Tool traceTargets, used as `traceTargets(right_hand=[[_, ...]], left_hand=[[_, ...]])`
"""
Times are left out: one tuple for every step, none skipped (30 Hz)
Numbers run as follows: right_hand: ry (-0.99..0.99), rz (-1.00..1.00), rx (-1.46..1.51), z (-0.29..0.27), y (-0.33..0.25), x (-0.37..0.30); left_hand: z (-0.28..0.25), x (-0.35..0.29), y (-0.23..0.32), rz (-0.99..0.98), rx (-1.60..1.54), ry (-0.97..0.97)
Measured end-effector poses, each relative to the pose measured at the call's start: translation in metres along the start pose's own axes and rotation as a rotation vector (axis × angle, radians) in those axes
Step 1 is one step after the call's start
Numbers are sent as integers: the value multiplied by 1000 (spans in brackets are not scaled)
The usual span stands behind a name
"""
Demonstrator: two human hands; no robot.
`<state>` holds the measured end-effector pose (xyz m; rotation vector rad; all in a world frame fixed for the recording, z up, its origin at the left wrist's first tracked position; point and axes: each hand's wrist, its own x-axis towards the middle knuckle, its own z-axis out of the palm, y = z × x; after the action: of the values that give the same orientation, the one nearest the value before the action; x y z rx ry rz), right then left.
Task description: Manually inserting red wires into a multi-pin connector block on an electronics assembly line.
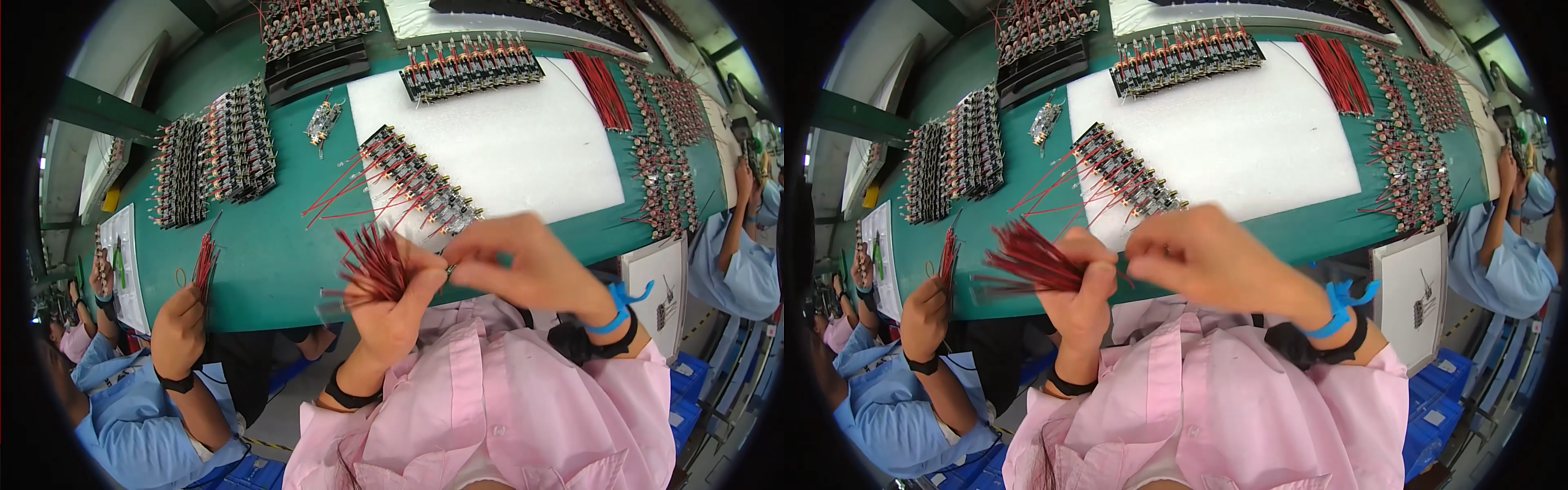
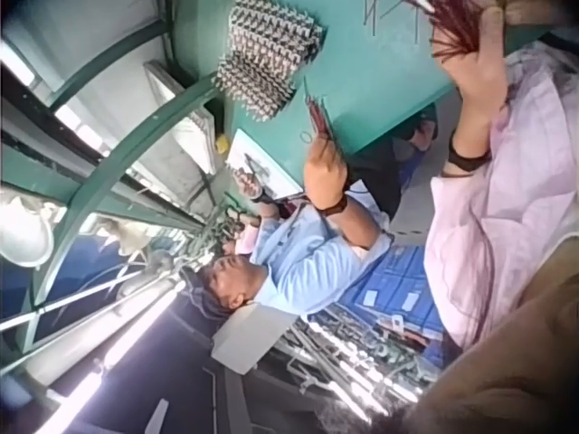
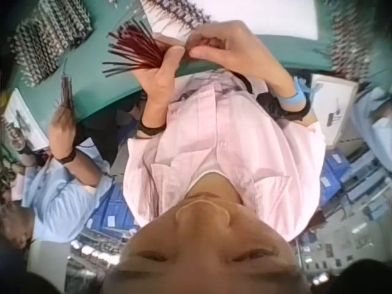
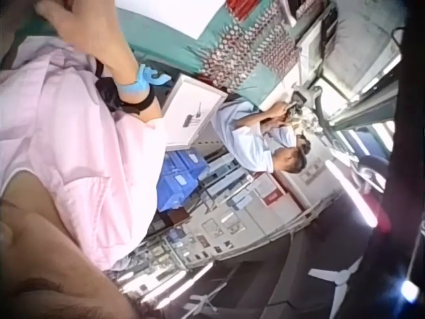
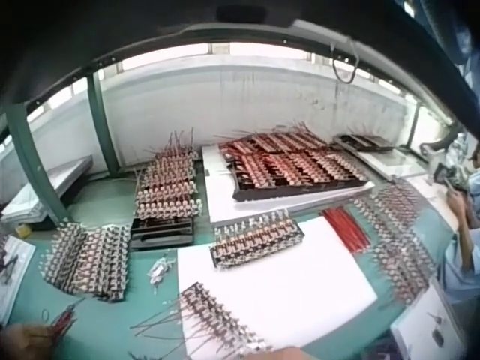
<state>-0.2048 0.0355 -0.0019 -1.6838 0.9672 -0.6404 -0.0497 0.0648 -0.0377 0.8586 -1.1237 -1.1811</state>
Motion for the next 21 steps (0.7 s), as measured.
traceTargets(right_hand=[[-4,-4,3,4,0,-3],[5,-40,-18,8,3,-6],[14,-75,-39,11,6,-8],[23,-110,-60,12,7,-10],[18,-112,-58,10,7,-11],[66,11,126,6,7,-11],[112,136,310,1,7,-10],[156,262,492,-2,7,-10],[152,257,491,-3,10,-10],[184,222,535,-3,15,-11],[217,185,578,-3,20,-10],[251,149,622,-4,22,-10],[250,145,621,-5,22,-9],[257,141,606,-4,22,-9],[265,137,590,-3,22,-9],[273,133,575,-2,21,-9],[273,132,575,-1,20,-8],[278,125,560,0,19,-8],[282,118,545,1,18,-8],[286,112,530,2,18,-7],[289,115,530,3,19,-7]], left_hand=[[5,0,4,-101,-160,15],[9,1,5,-99,-156,19],[14,3,6,-93,-107,29],[18,4,6,-88,-58,38],[21,5,6,-83,-9,48],[22,6,5,-78,-7,51],[22,6,4,-118,-30,67],[21,6,3,-158,-54,84],[21,6,3,-197,-77,100],[20,4,2,-192,-76,102],[21,2,2,-239,13,66],[21,0,2,-287,101,30],[21,-1,1,-334,190,-7],[22,-1,-1,-331,191,-6],[23,-1,-4,-311,203,-14],[24,-1,-6,-290,215,-22],[24,-2,-6,-271,227,-29],[24,-2,-6,-270,227,-29],[23,-2,-5,-271,219,-26],[22,-3,-4,-272,211,-23],[22,-3,-5,-275,201,-23]])
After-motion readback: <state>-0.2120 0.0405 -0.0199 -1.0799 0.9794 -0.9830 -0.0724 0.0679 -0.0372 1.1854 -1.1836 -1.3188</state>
